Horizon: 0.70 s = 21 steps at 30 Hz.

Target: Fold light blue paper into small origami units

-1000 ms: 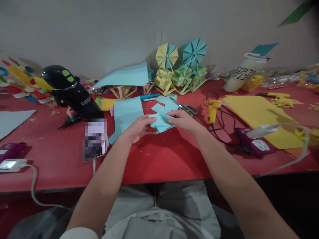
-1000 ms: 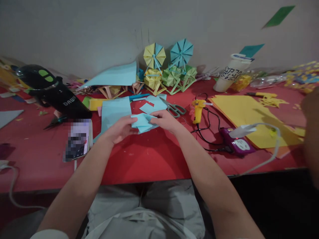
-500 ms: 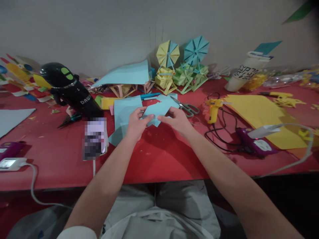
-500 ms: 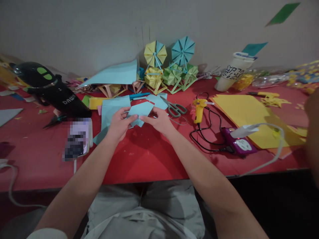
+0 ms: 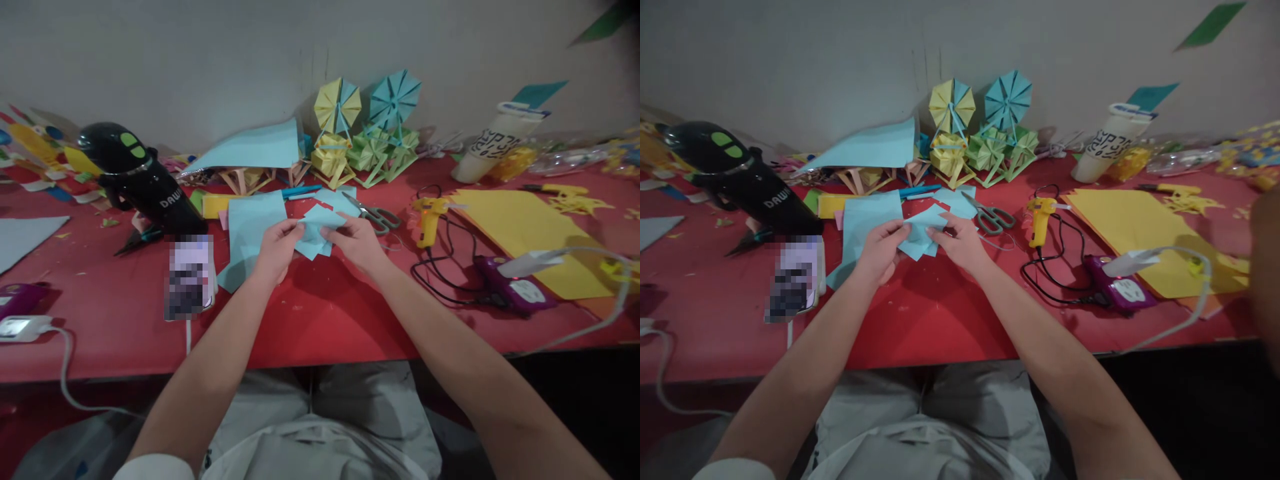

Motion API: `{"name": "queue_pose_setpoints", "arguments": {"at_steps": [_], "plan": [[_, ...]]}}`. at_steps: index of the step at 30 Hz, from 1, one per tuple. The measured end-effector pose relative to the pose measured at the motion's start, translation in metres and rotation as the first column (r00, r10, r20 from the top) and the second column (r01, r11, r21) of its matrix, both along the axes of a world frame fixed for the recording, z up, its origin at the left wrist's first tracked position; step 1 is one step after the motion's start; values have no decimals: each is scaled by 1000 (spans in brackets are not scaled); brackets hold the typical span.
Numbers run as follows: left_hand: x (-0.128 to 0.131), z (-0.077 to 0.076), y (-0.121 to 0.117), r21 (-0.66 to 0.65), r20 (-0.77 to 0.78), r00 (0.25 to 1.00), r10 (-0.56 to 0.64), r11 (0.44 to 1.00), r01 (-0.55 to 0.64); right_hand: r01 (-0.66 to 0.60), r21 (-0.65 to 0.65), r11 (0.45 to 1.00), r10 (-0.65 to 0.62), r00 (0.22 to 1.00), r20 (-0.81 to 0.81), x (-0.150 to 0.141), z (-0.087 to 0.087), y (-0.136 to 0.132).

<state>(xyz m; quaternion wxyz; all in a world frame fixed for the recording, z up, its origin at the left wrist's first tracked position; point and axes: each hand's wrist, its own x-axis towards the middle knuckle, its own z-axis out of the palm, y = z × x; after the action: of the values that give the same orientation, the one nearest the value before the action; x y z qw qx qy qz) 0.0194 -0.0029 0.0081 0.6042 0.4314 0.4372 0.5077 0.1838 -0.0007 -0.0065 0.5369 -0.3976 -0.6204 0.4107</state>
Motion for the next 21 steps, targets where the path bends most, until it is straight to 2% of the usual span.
{"name": "queue_pose_setpoints", "arguments": {"at_steps": [2, 5, 8, 11, 21], "plan": [[-1, 1, 1, -20, 12, 1000, -13, 1000, 13, -5, 20, 1000, 5, 1000, 19, 1, 2, 0], [-2, 1, 2, -65, 19, 999, 42, 997, -41, -26, 40, 999, 24, 999, 42, 2, 2, 2], [-1, 3, 4, -131, 53, 993, 102, 987, -94, -48, 35, 998, 47, 999, 23, 4, -3, 6], [-1, 6, 4, -160, 98, 990, 100, 984, -84, -79, 26, 997, 79, 997, -5, 6, -10, 9], [-4, 2, 3, -40, 30, 998, 58, 998, -56, -126, -50, 991, 124, 992, -32, 8, -7, 8]]}}
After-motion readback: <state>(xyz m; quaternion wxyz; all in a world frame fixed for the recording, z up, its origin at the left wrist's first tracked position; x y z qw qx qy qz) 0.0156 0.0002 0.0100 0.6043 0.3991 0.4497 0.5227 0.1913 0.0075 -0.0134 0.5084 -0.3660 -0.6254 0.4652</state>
